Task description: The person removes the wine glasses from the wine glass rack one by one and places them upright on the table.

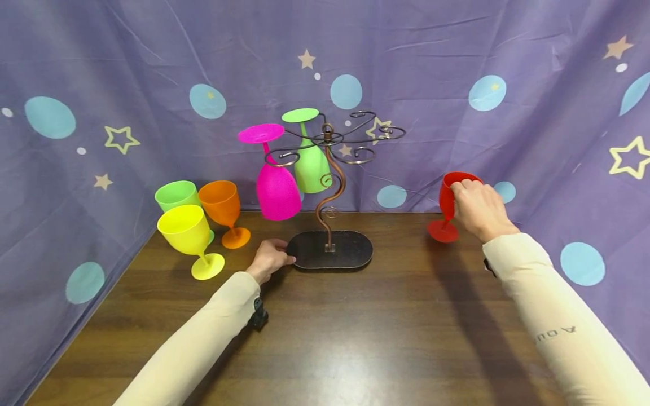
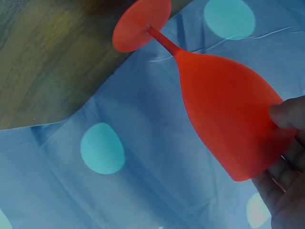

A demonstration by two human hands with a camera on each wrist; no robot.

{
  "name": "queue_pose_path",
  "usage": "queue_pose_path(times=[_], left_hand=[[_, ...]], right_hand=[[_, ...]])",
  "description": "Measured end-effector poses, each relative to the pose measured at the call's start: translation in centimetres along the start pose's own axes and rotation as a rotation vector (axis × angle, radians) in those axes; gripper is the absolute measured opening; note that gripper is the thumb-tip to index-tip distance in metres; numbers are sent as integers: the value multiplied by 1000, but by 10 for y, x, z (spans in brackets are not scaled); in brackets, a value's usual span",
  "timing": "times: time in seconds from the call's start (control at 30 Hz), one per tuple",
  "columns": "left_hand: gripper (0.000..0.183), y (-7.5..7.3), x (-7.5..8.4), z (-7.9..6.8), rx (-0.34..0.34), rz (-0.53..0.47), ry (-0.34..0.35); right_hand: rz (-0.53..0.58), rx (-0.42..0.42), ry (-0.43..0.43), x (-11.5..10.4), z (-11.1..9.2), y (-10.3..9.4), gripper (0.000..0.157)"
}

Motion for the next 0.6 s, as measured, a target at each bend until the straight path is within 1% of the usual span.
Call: queue_pose_path(times=[0.1, 0.23, 0.37, 0.6], left_hand=[[49, 0, -1, 0, 0, -9, 4], [49, 1, 0, 0, 1, -14, 13], [48, 1, 1, -1, 3, -5, 25], [49, 0, 1, -2, -6, -4, 26]], right_hand=[[6, -23, 21, 3, 0, 10, 14], [14, -39, 46, 10, -1, 19, 11], [24, -69, 82, 17, -2, 26, 11], [40, -119, 108, 23, -5, 36, 13]])
Point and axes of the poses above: each hand's wrist, its own z-axis towards the middle knuckle, its own y-axis out of the palm, x = y × z, the point moved 9 cm from there along z, towards the middle knuckle, and after that the axes turned 15 degrees about -z, right-handed, at the moved point
